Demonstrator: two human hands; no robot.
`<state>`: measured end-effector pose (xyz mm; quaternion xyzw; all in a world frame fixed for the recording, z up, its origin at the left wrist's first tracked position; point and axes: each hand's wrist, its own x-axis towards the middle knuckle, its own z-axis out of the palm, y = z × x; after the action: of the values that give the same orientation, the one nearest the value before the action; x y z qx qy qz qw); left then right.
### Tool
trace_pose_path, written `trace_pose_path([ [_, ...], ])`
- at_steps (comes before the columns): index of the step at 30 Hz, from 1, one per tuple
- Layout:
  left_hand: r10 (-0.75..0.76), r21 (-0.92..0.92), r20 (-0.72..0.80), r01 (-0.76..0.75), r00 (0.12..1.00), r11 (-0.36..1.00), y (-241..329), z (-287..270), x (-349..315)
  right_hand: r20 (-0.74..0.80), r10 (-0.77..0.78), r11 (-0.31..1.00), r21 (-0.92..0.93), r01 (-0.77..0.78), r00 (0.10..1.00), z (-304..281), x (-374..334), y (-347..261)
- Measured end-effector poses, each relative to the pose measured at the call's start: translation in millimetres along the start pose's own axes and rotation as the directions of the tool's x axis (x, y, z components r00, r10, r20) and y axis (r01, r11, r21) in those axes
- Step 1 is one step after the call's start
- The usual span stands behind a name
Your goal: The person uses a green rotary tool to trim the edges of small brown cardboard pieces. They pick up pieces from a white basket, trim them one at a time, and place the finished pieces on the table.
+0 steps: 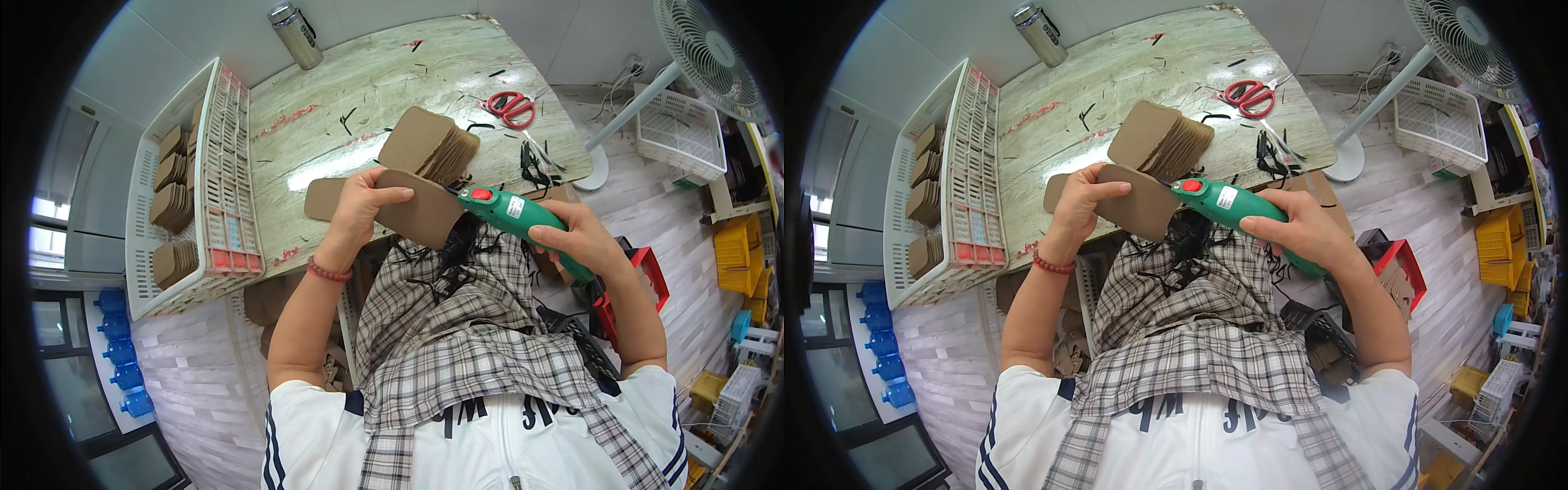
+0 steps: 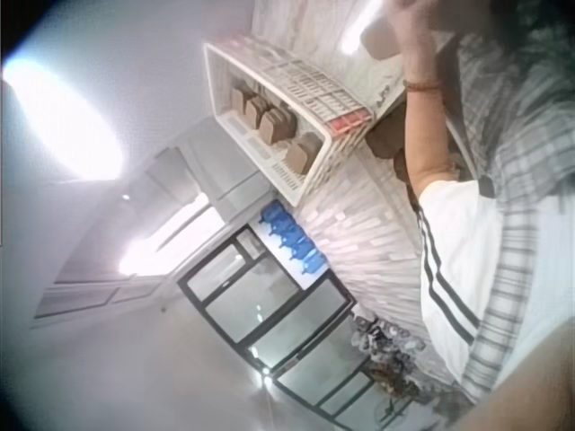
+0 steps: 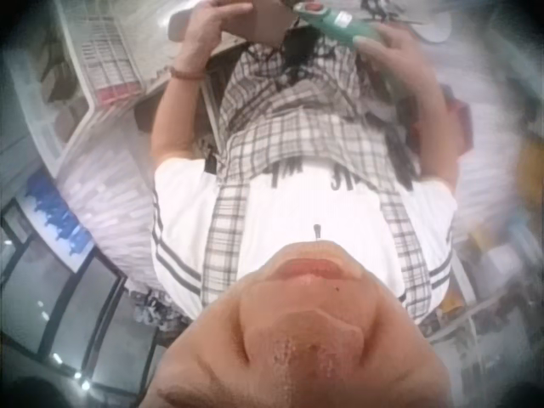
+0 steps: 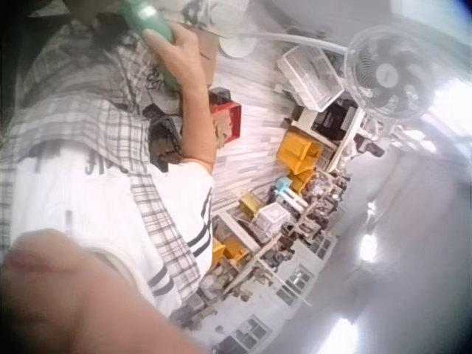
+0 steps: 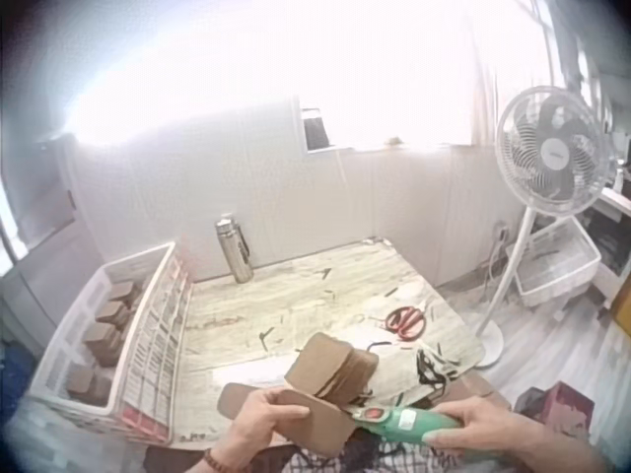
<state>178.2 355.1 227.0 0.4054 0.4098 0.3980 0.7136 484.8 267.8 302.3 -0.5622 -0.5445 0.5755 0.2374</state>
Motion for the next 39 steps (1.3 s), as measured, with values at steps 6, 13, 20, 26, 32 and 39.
trace_pose_path([
  [6,-0.099,0.078,0.081,0.093,0.992,0.993,0,8,-1,-0.004,-0.018,0.999,-0.051,0.018,1.000,10,6,-6],
  [13,-0.187,0.183,0.161,0.157,0.969,0.971,1,5,-6,0.105,-0.041,0.995,-0.083,0.050,0.994,21,26,-14],
  [20,0.046,0.143,-0.133,-0.027,0.990,0.989,3,-51,-13,-0.074,-0.125,0.989,0.077,0.130,0.989,41,43,0],
  [26,0.497,0.807,-0.397,0.035,0.772,0.590,-70,-182,9,-0.146,-0.046,0.991,0.118,0.064,0.988,35,25,26],
  [32,0.806,0.999,0.001,-0.033,0.593,0.023,-33,-49,46,-0.257,-0.035,0.989,0.128,0.070,0.966,30,10,42],
  [39,0.607,0.961,-0.087,-0.094,0.790,0.260,-40,-17,71,-0.294,-0.025,0.979,0.188,0.083,0.955,28,3,52],
])
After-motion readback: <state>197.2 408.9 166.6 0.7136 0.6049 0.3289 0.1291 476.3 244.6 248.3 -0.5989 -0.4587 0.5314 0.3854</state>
